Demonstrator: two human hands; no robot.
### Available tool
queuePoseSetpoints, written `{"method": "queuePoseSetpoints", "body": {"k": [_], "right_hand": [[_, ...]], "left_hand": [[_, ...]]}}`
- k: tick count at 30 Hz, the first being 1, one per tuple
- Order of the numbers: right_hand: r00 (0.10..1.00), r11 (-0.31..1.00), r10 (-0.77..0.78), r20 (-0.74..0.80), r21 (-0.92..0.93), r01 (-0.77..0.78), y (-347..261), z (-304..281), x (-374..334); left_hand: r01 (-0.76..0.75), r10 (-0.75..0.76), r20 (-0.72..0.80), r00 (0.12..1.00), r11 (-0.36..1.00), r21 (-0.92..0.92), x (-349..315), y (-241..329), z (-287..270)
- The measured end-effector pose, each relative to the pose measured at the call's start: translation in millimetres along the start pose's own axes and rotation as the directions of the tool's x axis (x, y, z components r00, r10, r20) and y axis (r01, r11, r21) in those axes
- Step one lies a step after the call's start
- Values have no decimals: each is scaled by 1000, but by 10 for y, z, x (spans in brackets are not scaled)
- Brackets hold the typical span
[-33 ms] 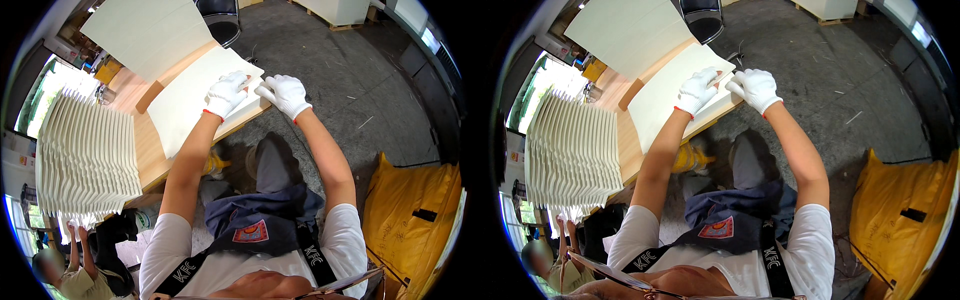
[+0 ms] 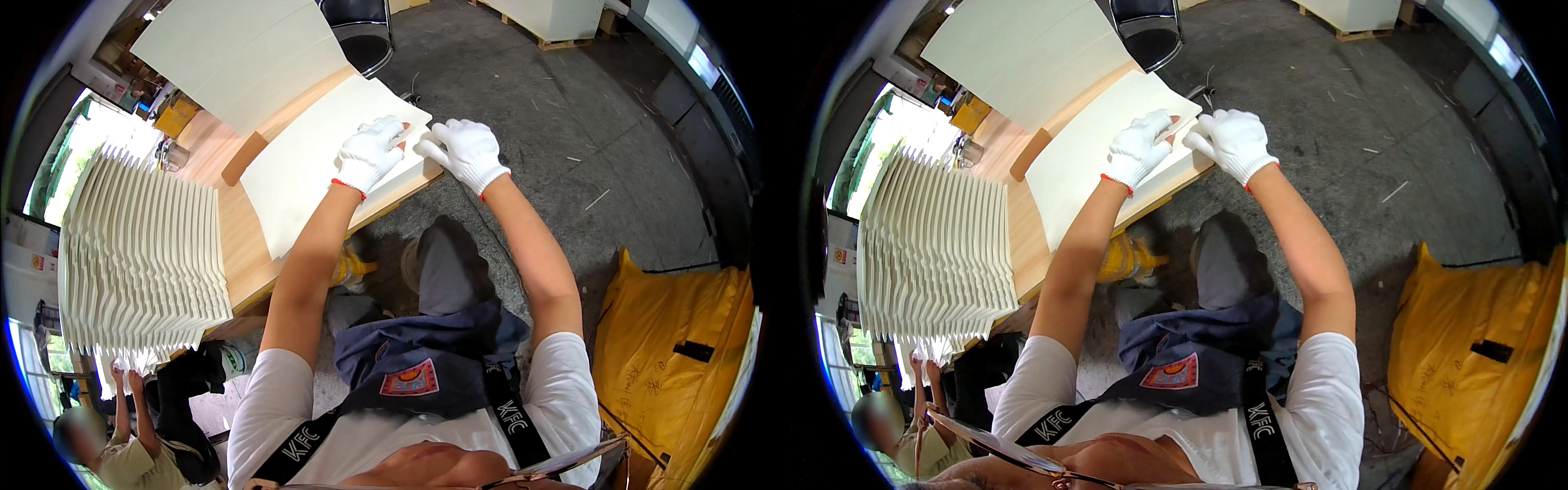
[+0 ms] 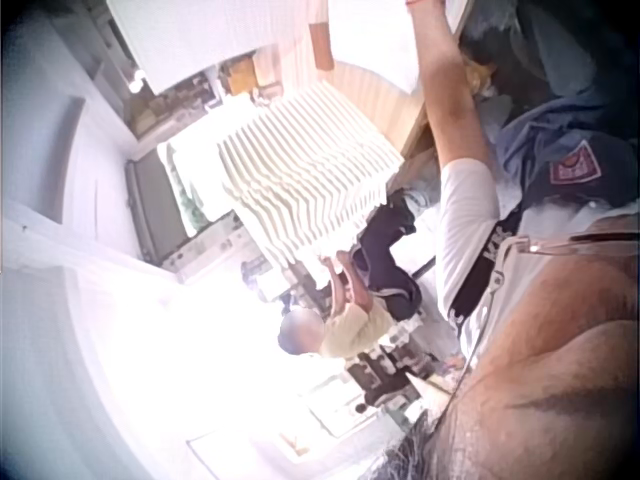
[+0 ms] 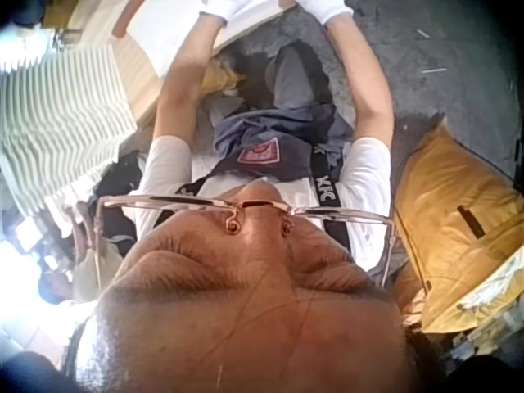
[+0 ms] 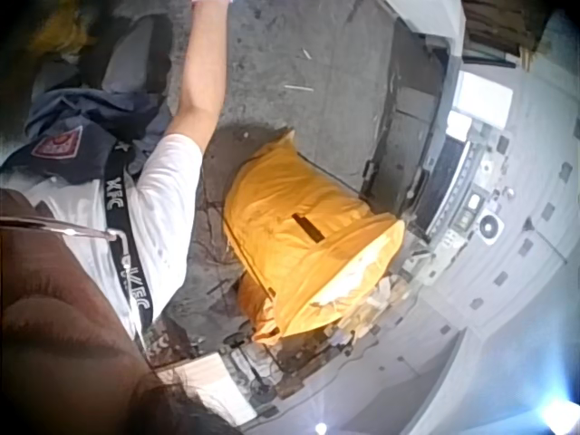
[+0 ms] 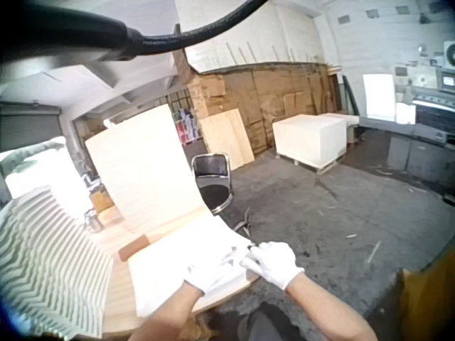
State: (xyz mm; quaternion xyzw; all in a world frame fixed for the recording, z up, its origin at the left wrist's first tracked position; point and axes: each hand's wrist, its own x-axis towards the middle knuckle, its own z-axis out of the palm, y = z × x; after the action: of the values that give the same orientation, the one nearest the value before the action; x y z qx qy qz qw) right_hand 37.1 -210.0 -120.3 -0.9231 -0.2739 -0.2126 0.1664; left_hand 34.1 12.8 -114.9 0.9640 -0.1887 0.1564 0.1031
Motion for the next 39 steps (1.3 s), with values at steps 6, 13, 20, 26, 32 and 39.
{"method": "queuePoseSetpoints", "body": {"k": [6, 13, 20, 26, 32, 39], "right_hand": [[959, 846, 269, 83, 456, -277, -149, 82, 93], [852, 617, 481, 207, 610, -497, -225, 206, 56], [867, 632, 473, 158, 625, -459, -232, 213, 41], [849, 642, 490, 200, 576, -506, -234, 224, 42], [872, 659, 463, 158, 597, -458, -236, 221, 40], [862, 650, 476, 175, 590, -479, -231, 256, 36]], "left_hand": [[28, -9, 115, 993, 987, -160, -20, 51, -110], [181, -94, 209, 973, 874, -450, -114, 69, -176], [241, -137, 257, 957, 868, -435, -93, 124, -219], [208, -129, 175, 976, 791, -576, -120, 97, -193], [154, -86, 171, 982, 885, -440, -121, 133, -187], [201, -115, 212, 970, 873, -445, -126, 157, -197]]}}
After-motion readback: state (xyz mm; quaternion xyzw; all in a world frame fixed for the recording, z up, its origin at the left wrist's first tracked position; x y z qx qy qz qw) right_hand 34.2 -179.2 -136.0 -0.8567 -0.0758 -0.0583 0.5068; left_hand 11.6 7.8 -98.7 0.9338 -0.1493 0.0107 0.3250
